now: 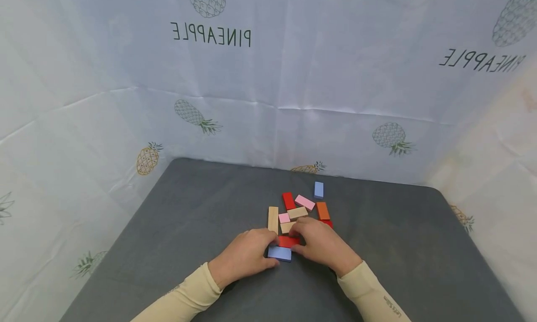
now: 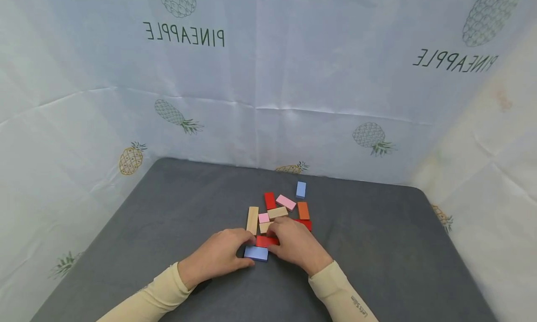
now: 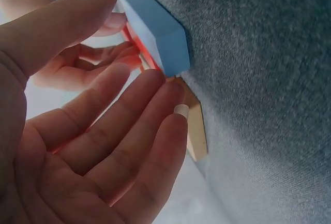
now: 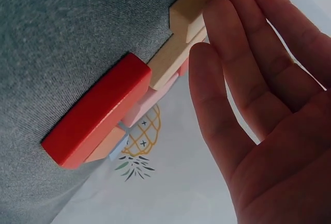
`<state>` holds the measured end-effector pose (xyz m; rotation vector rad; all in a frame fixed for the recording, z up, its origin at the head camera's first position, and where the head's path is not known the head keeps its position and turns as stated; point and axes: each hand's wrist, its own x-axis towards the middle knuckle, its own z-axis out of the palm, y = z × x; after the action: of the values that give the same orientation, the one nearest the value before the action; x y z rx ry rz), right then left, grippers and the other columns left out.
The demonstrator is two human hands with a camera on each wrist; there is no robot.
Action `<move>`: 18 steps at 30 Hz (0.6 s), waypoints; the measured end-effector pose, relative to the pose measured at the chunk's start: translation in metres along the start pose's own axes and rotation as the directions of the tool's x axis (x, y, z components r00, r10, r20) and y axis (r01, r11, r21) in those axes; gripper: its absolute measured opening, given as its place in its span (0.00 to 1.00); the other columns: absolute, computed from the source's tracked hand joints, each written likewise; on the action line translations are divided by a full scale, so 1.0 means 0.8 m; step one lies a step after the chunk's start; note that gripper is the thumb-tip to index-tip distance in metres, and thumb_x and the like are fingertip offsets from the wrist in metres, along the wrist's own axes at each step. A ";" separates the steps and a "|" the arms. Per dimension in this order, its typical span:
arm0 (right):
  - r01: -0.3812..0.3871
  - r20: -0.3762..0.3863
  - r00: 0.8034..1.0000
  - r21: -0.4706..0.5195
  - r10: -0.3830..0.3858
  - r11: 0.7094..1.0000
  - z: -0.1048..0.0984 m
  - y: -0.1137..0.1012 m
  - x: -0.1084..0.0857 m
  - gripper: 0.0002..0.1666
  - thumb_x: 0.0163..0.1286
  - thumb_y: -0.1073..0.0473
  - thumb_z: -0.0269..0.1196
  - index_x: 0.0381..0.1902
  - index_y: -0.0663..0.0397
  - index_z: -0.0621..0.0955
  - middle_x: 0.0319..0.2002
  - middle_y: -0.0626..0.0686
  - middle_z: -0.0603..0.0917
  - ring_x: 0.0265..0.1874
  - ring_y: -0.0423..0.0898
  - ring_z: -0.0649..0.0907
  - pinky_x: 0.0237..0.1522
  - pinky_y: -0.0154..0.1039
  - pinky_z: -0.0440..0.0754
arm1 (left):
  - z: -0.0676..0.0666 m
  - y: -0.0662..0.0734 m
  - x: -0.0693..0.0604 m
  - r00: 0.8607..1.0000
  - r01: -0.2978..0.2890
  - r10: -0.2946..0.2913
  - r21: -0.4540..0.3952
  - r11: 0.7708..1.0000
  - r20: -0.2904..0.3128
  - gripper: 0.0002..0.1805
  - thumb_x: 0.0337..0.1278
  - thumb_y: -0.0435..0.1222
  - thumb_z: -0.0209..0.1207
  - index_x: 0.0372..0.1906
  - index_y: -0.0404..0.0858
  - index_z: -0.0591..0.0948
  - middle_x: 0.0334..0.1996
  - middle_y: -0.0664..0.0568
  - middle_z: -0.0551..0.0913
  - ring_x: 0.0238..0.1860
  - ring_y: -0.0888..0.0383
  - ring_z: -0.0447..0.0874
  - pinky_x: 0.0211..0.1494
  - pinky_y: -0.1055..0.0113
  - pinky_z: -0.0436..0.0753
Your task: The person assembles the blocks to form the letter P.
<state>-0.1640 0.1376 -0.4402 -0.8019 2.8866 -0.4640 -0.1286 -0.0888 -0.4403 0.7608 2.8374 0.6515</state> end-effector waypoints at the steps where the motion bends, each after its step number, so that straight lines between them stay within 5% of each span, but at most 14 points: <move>1: 0.002 0.002 1.000 -0.003 -0.002 1.000 0.001 0.001 0.000 0.18 0.61 0.51 0.82 0.48 0.45 0.91 0.41 0.42 0.88 0.40 0.37 0.82 0.50 0.39 0.92 | 0.001 0.000 0.000 1.000 -0.004 0.004 0.003 1.000 0.001 0.21 0.55 0.47 0.81 0.49 0.45 0.88 0.39 0.59 0.88 0.33 0.68 0.77 0.45 0.67 0.88; 18: 0.024 0.014 1.000 -0.028 -0.024 0.999 0.006 0.001 0.001 0.18 0.61 0.52 0.83 0.47 0.46 0.92 0.40 0.43 0.88 0.37 0.37 0.81 0.48 0.40 0.92 | 0.015 0.001 0.005 0.996 -0.073 0.077 0.091 0.993 -0.042 0.17 0.55 0.40 0.81 0.48 0.44 0.90 0.40 0.57 0.89 0.34 0.67 0.81 0.46 0.67 0.91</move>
<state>-0.1645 0.1370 -0.4449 -0.8413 2.8802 -0.4195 -0.1290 -0.0816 -0.4504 0.8822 2.9088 0.5613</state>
